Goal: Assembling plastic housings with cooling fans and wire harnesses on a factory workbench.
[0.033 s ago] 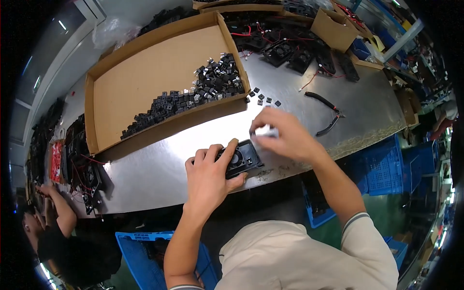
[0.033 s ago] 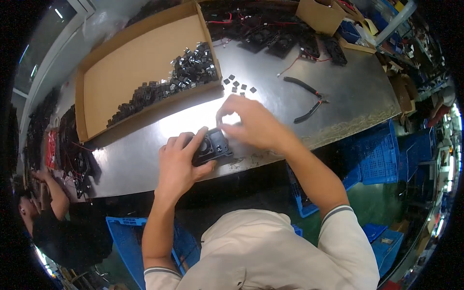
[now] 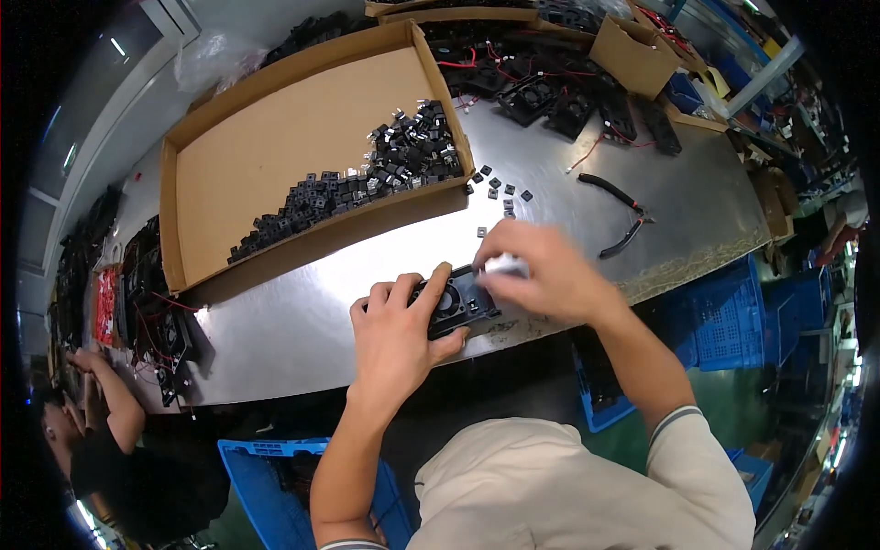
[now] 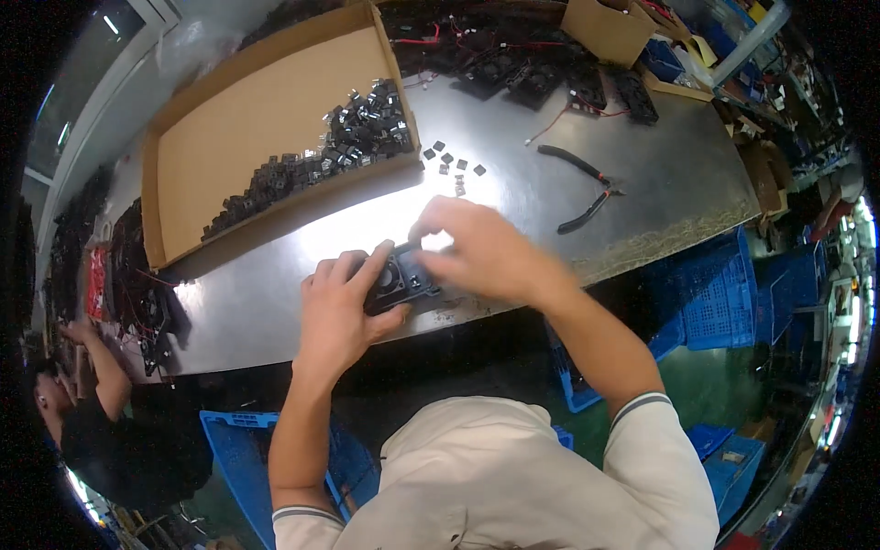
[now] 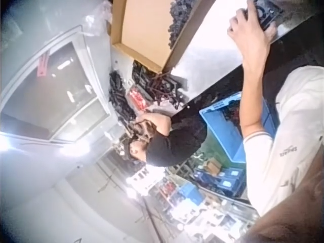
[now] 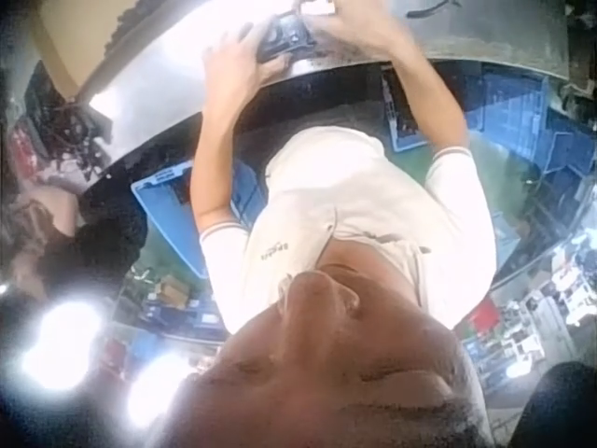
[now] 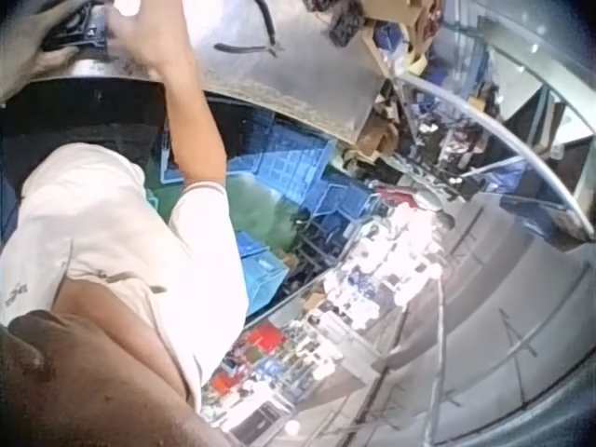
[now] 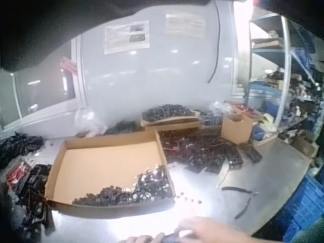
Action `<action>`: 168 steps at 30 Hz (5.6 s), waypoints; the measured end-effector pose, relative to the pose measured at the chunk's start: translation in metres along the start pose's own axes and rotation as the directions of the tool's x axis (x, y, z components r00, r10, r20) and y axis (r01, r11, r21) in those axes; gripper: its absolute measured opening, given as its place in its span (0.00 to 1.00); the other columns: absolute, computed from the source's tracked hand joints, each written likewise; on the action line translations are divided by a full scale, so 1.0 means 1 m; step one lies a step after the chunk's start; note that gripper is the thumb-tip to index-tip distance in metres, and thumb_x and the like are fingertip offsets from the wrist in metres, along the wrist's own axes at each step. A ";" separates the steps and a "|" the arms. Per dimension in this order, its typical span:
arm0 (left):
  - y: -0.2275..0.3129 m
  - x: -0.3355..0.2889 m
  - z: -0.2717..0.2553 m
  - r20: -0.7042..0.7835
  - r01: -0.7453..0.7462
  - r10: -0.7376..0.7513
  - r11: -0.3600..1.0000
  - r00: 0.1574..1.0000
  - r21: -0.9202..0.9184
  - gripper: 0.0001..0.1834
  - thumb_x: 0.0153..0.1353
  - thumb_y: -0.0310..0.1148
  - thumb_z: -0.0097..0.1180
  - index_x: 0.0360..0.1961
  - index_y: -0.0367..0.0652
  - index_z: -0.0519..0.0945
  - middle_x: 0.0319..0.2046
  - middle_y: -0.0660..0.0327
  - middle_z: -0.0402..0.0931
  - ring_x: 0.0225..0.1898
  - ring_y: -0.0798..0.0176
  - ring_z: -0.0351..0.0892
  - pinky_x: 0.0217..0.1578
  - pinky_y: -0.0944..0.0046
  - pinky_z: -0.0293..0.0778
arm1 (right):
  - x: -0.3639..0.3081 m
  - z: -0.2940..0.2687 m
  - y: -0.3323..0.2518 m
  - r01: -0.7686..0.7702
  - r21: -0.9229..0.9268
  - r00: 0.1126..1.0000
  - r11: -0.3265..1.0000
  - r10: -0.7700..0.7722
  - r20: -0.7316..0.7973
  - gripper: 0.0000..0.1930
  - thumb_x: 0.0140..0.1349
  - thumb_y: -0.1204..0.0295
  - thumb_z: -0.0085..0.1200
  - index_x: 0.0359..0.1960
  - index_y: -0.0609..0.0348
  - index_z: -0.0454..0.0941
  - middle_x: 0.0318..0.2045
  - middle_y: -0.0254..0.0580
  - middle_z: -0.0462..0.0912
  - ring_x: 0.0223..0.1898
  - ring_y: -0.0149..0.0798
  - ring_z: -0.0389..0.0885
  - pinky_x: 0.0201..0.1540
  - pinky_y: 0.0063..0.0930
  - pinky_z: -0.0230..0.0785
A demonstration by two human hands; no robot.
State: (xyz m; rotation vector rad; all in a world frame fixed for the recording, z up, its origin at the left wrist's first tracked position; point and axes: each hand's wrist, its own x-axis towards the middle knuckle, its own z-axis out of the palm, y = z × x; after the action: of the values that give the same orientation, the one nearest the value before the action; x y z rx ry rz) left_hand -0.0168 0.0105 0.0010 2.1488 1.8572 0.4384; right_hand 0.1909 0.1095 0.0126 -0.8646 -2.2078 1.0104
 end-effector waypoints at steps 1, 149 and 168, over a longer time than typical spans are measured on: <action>0.002 -0.001 -0.001 -0.003 -0.002 0.002 1.000 1.000 0.020 0.41 0.45 0.47 0.72 0.64 0.57 0.74 0.48 0.60 0.75 0.50 0.52 0.73 0.52 0.46 0.65 | -0.010 0.004 -0.008 0.040 -0.102 0.999 0.994 -0.036 0.039 0.08 0.54 0.73 0.62 0.36 0.61 0.80 0.35 0.45 0.77 0.42 0.49 0.76 0.45 0.38 0.71; 0.006 0.010 -0.010 0.054 0.048 -0.049 0.999 0.997 0.023 0.40 0.45 0.48 0.71 0.64 0.65 0.73 0.45 0.55 0.73 0.48 0.49 0.72 0.43 0.45 0.71 | -0.008 0.039 -0.029 0.179 0.816 0.917 0.550 0.207 -0.341 0.50 0.57 0.22 0.28 0.42 0.66 0.74 0.27 0.46 0.75 0.28 0.37 0.73 0.29 0.28 0.65; 0.014 0.006 -0.010 0.071 0.134 -0.134 0.991 0.988 0.007 0.42 0.43 0.45 0.73 0.64 0.62 0.74 0.46 0.55 0.73 0.48 0.48 0.72 0.45 0.45 0.70 | -0.004 0.056 -0.033 0.167 0.708 0.922 0.686 0.145 -0.358 0.48 0.58 0.24 0.34 0.45 0.66 0.73 0.31 0.42 0.76 0.32 0.32 0.73 0.34 0.25 0.65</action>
State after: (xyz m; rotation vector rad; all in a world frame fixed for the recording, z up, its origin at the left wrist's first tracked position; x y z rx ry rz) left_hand -0.0075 0.0142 0.0157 1.9979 1.9485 0.3264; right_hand 0.1437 0.0655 0.0066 -0.5887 -1.2722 1.4215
